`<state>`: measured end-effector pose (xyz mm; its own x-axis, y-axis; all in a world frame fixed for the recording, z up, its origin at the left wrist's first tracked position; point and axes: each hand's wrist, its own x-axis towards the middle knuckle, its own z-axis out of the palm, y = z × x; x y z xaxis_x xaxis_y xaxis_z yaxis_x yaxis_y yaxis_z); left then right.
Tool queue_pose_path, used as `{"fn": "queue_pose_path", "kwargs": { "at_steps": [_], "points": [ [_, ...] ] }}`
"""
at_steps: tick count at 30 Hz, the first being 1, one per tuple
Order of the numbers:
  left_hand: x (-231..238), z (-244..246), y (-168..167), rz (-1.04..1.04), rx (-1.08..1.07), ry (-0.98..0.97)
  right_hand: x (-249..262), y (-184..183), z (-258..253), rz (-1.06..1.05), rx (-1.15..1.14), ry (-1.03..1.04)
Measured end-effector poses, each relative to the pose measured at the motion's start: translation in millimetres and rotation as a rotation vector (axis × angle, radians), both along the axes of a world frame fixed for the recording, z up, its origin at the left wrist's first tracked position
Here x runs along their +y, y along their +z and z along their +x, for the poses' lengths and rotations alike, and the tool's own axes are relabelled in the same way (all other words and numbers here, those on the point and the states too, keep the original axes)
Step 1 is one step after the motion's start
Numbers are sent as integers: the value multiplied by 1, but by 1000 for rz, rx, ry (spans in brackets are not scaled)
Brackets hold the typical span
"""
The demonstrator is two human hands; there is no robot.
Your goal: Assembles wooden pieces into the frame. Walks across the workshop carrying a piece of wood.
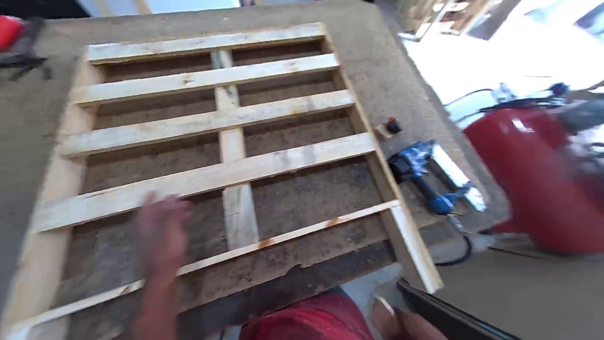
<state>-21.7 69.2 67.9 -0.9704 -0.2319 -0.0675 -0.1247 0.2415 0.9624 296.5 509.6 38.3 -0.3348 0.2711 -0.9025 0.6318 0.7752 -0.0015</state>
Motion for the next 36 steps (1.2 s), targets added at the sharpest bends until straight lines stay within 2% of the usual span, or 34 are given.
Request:
{"fn": "queue_pose_path", "kwargs": {
  "at_steps": [3, 5, 7, 10, 14, 16, 19, 21, 24, 26, 29, 32, 36],
  "points": [
    [11, 12, 56, 62, 141, 117, 33, 52, -60, -161, 262, -143],
    [29, 24, 68, 64, 108, 92, 48, 68, -86, -393, 569, -358],
    [50, 39, 50, 95, 101, -52, 50, 65, -105, -633, 842, -578],
    [120, 79, 15, 253, -45, -313, 39, 57, -130, -825, 1013, -721],
    [217, 155, -20, 698, -488, -624, 0, 36, -139, -1009, 970, -846],
    [237, 176, -29, 887, -605, -700, -19, 18, -136, -933, 952, -750],
    [224, 183, -41, 950, -634, -591, -27, -6, -125, -691, 933, -455],
    [211, 188, -45, 972, -585, -504, -23, -17, -119, -681, 873, -305],
    [209, 199, -52, 1013, -505, -385, -19, -21, -112, -776, 745, -178],
    [213, 204, -58, 965, -437, -258, -20, -18, -111, -854, 634, -192],
    [213, 209, -70, 775, -328, -85, -15, -17, -119, -927, 535, -345],
    [197, 205, -75, 569, -221, 36, -6, -15, -157, -827, 682, -458],
    [167, 215, -77, 440, -196, 165, 9, -40, -243, -690, 852, -478]
  ]
}}
